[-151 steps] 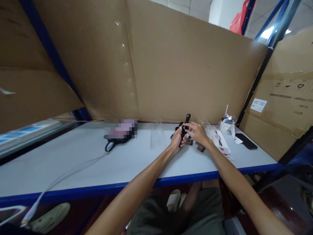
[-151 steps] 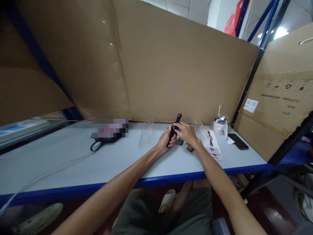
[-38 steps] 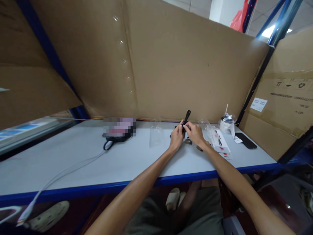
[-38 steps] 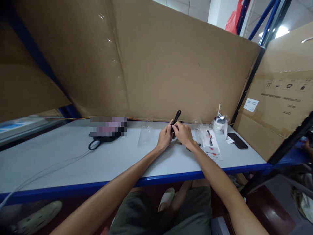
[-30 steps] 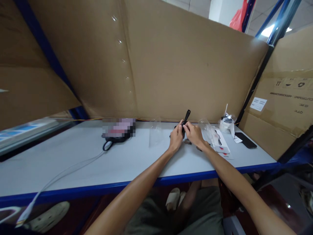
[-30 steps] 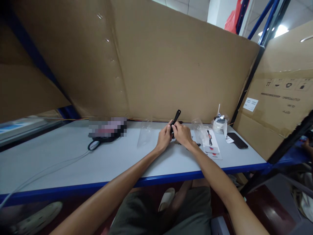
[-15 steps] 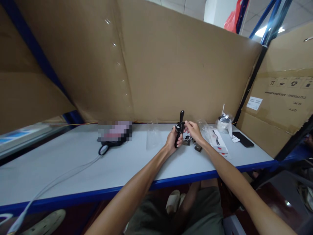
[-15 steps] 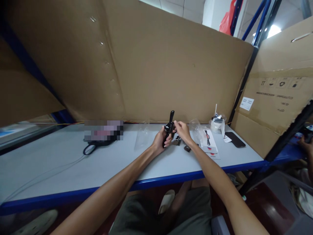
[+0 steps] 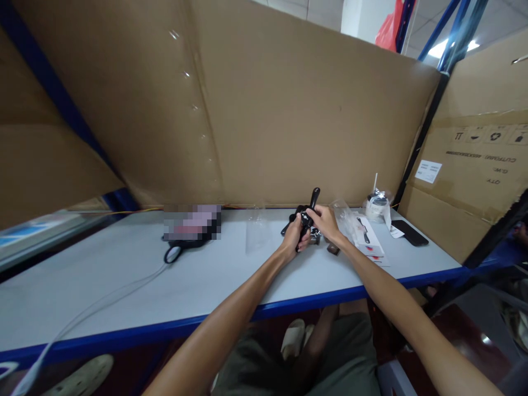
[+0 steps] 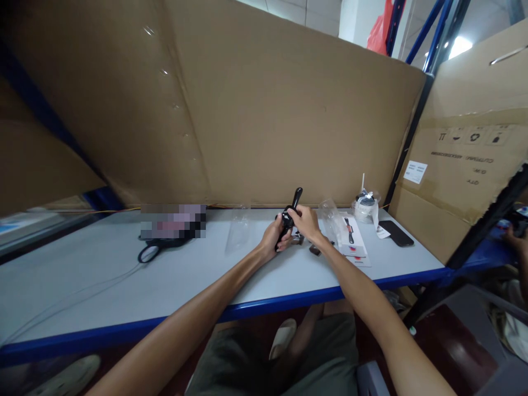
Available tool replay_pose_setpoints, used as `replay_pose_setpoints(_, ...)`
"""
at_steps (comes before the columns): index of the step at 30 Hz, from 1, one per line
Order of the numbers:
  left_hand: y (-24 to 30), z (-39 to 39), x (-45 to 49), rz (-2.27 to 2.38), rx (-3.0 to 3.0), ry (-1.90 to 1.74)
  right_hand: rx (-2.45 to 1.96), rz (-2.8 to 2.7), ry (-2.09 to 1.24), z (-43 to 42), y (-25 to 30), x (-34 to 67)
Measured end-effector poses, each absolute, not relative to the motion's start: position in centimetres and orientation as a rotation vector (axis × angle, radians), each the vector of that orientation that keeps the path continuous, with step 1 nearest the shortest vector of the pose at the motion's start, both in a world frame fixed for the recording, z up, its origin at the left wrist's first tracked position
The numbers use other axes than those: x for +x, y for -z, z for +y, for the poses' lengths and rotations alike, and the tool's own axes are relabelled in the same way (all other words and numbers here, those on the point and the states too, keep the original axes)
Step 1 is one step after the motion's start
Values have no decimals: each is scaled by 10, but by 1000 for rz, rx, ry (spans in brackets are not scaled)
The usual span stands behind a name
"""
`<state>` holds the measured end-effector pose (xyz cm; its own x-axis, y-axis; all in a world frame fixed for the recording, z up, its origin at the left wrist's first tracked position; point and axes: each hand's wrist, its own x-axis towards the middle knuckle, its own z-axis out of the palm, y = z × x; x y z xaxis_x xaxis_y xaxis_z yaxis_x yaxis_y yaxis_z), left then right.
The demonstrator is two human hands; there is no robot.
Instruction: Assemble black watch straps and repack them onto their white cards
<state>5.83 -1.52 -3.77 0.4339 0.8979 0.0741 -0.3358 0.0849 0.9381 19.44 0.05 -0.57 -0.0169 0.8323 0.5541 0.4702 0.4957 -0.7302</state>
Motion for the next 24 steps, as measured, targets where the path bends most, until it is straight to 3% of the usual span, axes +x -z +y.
replay_pose_setpoints(24, 34, -15, 56, 599, 1062, -973, -1174, -1661, -379, -5, 5, 192)
